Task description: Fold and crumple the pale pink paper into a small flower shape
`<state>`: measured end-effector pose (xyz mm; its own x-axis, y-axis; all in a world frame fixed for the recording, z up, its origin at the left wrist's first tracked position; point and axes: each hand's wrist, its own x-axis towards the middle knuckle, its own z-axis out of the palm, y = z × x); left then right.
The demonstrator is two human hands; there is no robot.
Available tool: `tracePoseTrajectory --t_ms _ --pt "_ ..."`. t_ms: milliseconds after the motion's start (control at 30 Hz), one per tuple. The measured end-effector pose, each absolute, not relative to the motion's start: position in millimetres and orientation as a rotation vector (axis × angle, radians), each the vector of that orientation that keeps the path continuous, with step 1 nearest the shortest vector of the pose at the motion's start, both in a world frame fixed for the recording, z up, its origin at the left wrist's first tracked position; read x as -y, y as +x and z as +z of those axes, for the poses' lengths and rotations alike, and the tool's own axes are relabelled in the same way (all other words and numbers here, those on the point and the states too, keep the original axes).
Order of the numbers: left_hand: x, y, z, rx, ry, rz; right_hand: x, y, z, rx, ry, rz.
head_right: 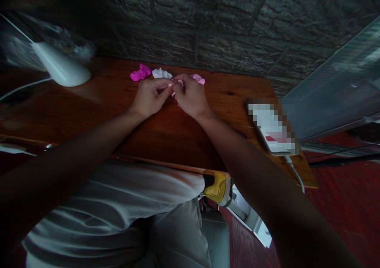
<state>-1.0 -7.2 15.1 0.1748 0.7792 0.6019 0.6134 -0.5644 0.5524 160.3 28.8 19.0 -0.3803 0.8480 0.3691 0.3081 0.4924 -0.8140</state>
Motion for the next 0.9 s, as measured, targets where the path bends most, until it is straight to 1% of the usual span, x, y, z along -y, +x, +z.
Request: tracePoseTrajectory --t_ms 567,733,900 --pt "4.2 1.6 10.5 -1.258 2.159 1.318 -31.1 162.4 18.9 1.879 -0.967 0.777" --pt "3.4 3.0 14.2 -1.168 1.932 1.316 -34.1 162.1 16.2 1.894 -0.918 0.823" --pt "7.1 4.5 23.8 -1.133 1.517 1.314 -34.3 161.8 18.5 1.895 -0.846 0.825"
